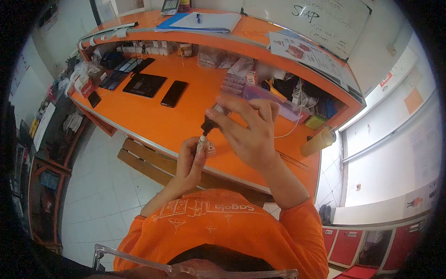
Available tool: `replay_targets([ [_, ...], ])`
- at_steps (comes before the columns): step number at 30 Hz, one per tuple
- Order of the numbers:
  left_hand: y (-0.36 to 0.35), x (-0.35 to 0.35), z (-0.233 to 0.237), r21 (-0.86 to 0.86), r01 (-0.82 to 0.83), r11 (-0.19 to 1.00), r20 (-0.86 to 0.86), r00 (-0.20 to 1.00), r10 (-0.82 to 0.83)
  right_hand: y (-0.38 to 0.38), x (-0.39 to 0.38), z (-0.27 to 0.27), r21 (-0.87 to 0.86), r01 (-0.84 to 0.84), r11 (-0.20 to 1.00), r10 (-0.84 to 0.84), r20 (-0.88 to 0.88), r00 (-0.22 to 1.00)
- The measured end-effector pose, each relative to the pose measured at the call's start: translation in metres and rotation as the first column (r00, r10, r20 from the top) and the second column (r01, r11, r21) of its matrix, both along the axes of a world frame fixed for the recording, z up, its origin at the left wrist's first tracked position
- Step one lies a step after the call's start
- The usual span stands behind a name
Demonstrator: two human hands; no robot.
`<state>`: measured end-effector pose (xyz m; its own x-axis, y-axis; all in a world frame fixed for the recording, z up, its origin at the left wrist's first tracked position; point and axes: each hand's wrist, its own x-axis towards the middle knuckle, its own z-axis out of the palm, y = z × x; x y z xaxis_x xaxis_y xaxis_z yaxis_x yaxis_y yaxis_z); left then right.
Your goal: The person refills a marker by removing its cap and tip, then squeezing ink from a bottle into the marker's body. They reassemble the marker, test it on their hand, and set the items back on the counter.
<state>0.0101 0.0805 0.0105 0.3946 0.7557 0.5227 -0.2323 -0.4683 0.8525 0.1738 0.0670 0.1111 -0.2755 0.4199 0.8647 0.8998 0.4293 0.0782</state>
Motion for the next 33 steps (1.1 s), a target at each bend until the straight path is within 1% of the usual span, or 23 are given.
replay_targets([
  [3, -0.0002, 0.0013, 0.0007, 0.008, 0.011, 1.0, 0.024, 1.0, -0.011, 0.0004, -0.0012, 0.0016, 0.01, -0.01, 1.0, 0.01, 0.006, 1.0],
  [5, -0.0011, 0.0019, -0.0003, -0.06, 0.042, 0.997, 0.063, 0.997, -0.039, 0.0003, 0.0, 0.0024, 0.008, -0.002, 1.0, 0.002, 0.015, 1.0],
  [6, -0.001, 0.0023, -0.0009, -0.061, 0.042, 0.997, 0.065, 0.997, -0.038, 0.0001, 0.0011, 0.0027, 0.009, 0.006, 1.0, -0.006, 0.022, 1.0],
  [9, 0.0015, 0.0028, -0.0035, -0.058, 0.049, 0.997, 0.049, 0.998, -0.046, 0.0009, 0.0024, 0.003, 0.009, 0.002, 1.0, -0.002, 0.041, 0.999],
  [11, 0.0041, 0.0044, -0.0046, 0.049, 0.0, 0.999, 0.028, 1.0, -0.001, 0.0013, 0.0021, 0.0039, 0.021, -0.001, 1.0, 0.0, 0.047, 0.999],
  [14, 0.0058, 0.0042, -0.0079, 0.057, 0.003, 0.998, 0.019, 1.0, -0.004, 0.0007, 0.0026, 0.0057, 0.027, 0.002, 1.0, -0.004, 0.064, 0.998],
  [17, 0.0037, 0.0051, -0.0024, 0.005, 0.013, 1.0, 0.027, 1.0, -0.013, 0.0012, 0.0037, 0.0066, 0.028, 0.007, 1.0, -0.01, 0.086, 0.996],
  [21, 0.0049, 0.004, -0.0032, 0.008, 0.024, 1.0, 0.005, 1.0, -0.024, 0.0029, 0.0044, 0.0062, 0.05, 0.007, 0.999, -0.013, 0.113, 0.993],
  [23, 0.0051, 0.0056, -0.0034, 0.027, 0.014, 1.0, 0.041, 0.999, -0.015, 0.003, 0.0043, 0.0066, 0.049, 0.005, 0.999, -0.01, 0.112, 0.994],
  [26, 0.0061, 0.0053, -0.0031, 0.044, 0.016, 0.999, 0.043, 0.999, -0.018, 0.0036, 0.004, 0.0069, 0.048, 0.0, 0.999, -0.005, 0.115, 0.993],
  [33, 0.0047, 0.0035, -0.0041, 0.009, 0.025, 1.0, 0.048, 0.999, -0.025, 0.005, 0.002, 0.0074, 0.054, -0.008, 0.999, 0.002, 0.116, 0.993],
])
